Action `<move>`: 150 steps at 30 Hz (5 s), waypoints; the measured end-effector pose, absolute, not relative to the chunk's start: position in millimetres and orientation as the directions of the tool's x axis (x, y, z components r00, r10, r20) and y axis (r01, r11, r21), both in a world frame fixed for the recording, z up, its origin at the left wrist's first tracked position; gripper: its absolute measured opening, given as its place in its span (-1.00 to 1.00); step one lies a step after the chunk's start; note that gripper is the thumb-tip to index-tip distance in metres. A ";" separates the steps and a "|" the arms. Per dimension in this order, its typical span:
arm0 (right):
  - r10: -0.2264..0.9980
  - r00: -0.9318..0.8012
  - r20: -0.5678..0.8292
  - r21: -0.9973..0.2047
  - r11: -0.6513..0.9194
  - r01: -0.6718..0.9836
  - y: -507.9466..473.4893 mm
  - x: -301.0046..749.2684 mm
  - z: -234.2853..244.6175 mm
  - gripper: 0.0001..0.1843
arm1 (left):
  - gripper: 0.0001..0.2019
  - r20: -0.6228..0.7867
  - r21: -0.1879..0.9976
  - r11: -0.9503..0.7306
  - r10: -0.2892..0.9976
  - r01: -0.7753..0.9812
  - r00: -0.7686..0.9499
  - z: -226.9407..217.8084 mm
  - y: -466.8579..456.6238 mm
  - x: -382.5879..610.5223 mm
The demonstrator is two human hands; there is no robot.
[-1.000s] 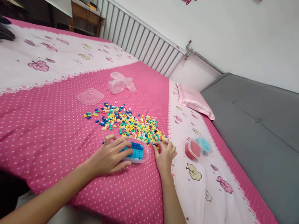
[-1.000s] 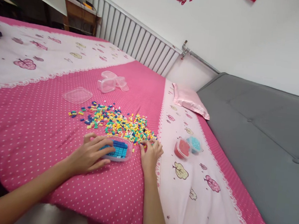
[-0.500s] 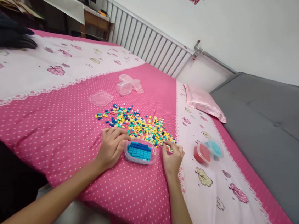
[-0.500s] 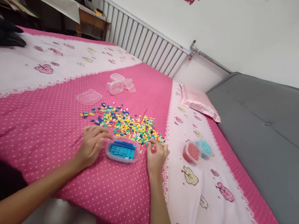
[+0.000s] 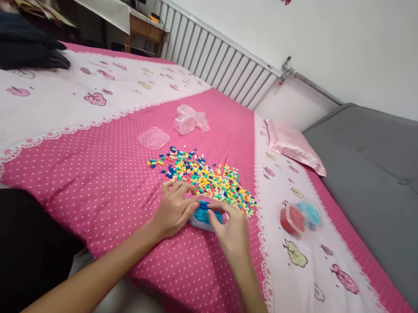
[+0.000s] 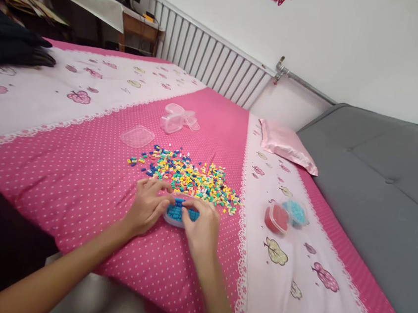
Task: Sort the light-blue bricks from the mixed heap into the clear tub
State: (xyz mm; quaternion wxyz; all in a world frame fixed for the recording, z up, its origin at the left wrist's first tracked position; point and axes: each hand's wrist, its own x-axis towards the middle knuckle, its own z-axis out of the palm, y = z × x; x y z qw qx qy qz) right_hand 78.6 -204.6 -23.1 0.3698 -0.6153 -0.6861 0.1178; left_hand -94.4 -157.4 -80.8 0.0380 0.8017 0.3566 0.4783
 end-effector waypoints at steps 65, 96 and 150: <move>0.908 0.081 0.412 -0.516 0.158 0.842 -217.9 123.6 -27.2 -0.77 | -0.59 0.687 0.561 -0.675 0.702 0.479 0.184 -83.4 -158.2 -95.3; 0.830 0.262 0.493 -0.602 0.108 0.791 -250.4 143.3 -113.6 -0.58 | -0.81 0.531 0.250 -0.357 0.828 0.900 0.180 -66.0 -116.4 -157.2; 0.930 0.247 0.273 -0.365 -0.138 0.921 -203.9 49.6 -12.4 -0.87 | -0.63 0.742 0.205 -0.751 0.538 0.628 0.401 -76.3 -163.5 -105.3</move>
